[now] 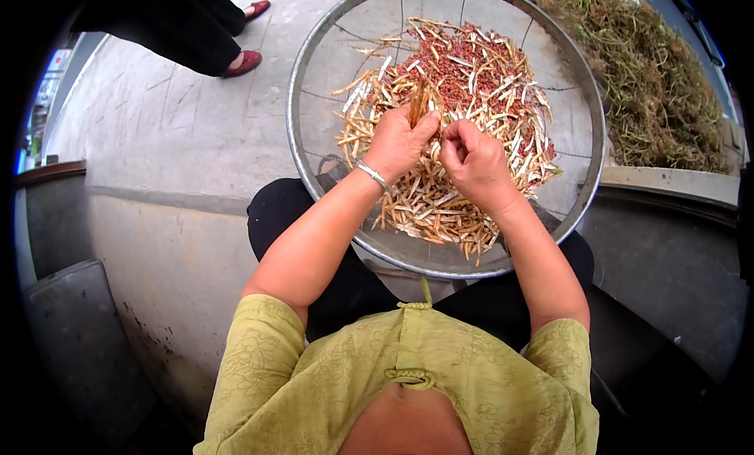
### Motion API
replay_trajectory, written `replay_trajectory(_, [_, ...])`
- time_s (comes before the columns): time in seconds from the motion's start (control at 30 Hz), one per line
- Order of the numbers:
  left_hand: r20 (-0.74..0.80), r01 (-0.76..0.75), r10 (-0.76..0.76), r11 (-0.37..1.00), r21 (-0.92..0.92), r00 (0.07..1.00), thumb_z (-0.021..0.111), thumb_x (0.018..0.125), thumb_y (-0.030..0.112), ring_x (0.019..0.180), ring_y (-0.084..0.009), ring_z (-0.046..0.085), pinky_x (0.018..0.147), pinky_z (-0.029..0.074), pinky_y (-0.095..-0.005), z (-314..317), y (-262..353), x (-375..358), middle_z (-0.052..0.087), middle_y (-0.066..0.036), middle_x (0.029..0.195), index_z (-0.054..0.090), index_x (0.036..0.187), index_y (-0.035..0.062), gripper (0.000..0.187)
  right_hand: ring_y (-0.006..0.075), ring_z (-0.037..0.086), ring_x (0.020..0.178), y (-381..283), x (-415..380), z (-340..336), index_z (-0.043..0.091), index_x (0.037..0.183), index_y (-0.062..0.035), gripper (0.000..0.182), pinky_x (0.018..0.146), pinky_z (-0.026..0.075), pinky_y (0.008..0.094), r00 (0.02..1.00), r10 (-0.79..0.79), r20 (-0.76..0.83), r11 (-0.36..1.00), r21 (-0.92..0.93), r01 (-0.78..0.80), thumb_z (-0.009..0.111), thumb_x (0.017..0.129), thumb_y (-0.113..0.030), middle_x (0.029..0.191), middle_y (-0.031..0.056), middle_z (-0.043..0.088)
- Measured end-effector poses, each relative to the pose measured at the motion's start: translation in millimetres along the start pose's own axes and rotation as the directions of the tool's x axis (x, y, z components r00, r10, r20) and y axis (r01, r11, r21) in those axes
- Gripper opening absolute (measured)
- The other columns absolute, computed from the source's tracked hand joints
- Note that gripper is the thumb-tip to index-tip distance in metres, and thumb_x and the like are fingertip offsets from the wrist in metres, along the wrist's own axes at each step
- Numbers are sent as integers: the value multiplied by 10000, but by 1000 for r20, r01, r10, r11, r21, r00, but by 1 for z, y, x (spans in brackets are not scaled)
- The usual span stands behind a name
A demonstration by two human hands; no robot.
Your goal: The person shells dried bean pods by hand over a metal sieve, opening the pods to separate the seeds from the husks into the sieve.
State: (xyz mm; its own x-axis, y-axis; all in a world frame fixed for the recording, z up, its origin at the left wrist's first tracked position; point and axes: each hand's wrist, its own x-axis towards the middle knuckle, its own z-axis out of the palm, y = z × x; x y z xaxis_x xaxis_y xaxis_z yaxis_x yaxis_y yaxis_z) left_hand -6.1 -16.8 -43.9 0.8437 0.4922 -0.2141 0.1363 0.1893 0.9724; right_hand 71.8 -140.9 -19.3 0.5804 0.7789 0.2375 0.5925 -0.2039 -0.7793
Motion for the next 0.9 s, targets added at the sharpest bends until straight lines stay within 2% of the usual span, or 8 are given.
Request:
replay_trajectory(0.2, [-67, -37, 42, 996, 84, 997, 555, 838, 127, 499, -40, 408, 448, 331, -206, 1, 10, -3, 471, 56, 581, 541, 745, 56, 117, 62, 521, 547, 13, 3, -6, 567, 848, 1, 117, 521, 445, 216, 947, 250, 201, 886, 347, -307, 553, 737, -35, 622, 9, 565])
replay_trajectory(0.43, [-43, -243, 242, 969, -39, 969, 561, 823, 26, 654, -40, 466, 578, 399, -195, 2, 25, -11, 517, 24, 757, 524, 892, 45, 81, 64, 526, 578, 9, 5, -12, 577, 828, -1, 92, 550, 446, 224, 936, 259, 236, 874, 355, -332, 566, 748, -45, 660, 11, 575])
replay_trajectory(0.53, [76, -451, 447, 890, 65, 891, 561, 812, -1, 764, -73, 501, 695, 428, -224, -6, 23, -8, 532, -13, 823, 515, 898, 40, 105, 86, 555, 608, 12, 8, -14, 581, 822, -11, 85, 560, 454, 240, 994, 68, 87, 935, 341, -94, 601, 757, -61, 694, 15, 596])
replay_trajectory(0.6, [125, -514, 508, 858, 13, 852, 540, 843, 27, 739, -99, 502, 674, 423, -214, -4, 24, -9, 537, -74, 894, 500, 907, 53, 80, 102, 588, 660, 9, 12, -24, 581, 803, -19, 75, 587, 475, 250, 944, -320, -76, 935, -184, 302, 623, 759, -62, 730, 23, 618])
replay_trajectory(0.63, [125, -514, 508, 858, 12, 852, 540, 843, 27, 739, -99, 502, 674, 423, -214, -5, 25, -10, 537, -74, 894, 500, 907, 53, 80, 102, 588, 660, 7, 13, -26, 581, 803, -19, 75, 587, 475, 250, 944, -320, -75, 935, -184, 302, 623, 759, -62, 730, 23, 618])
replay_trajectory(0.73, [42, -197, 230, 903, -381, 972, 504, 865, 63, 564, -57, 422, 508, 364, -169, -4, 24, -10, 578, -110, 943, 485, 945, 55, 83, 90, 597, 684, 5, 12, -26, 582, 812, -20, 79, 617, 489, 237, 967, -252, -51, 966, -75, 248, 629, 774, -71, 744, 27, 630])
replay_trajectory(0.8, [15, -149, 172, 890, -431, 985, 492, 865, 61, 565, -58, 425, 498, 364, -170, -6, 27, -10, 587, -107, 916, 488, 947, 57, 82, 84, 601, 685, 7, 10, -24, 587, 828, -21, 77, 621, 494, 231, 982, 160, 97, 938, 296, -182, 610, 804, -90, 742, 32, 636])
replay_trajectory(0.9, [23, -121, 141, 912, -393, 990, 448, 861, 51, 558, -56, 430, 466, 357, -172, -22, 25, -5, 594, -87, 821, 496, 948, 60, 100, 73, 596, 679, 21, 17, -25, 598, 821, -17, 100, 609, 491, 220, 962, 269, 42, 816, 521, -251, 586, 833, -115, 734, 31, 636])
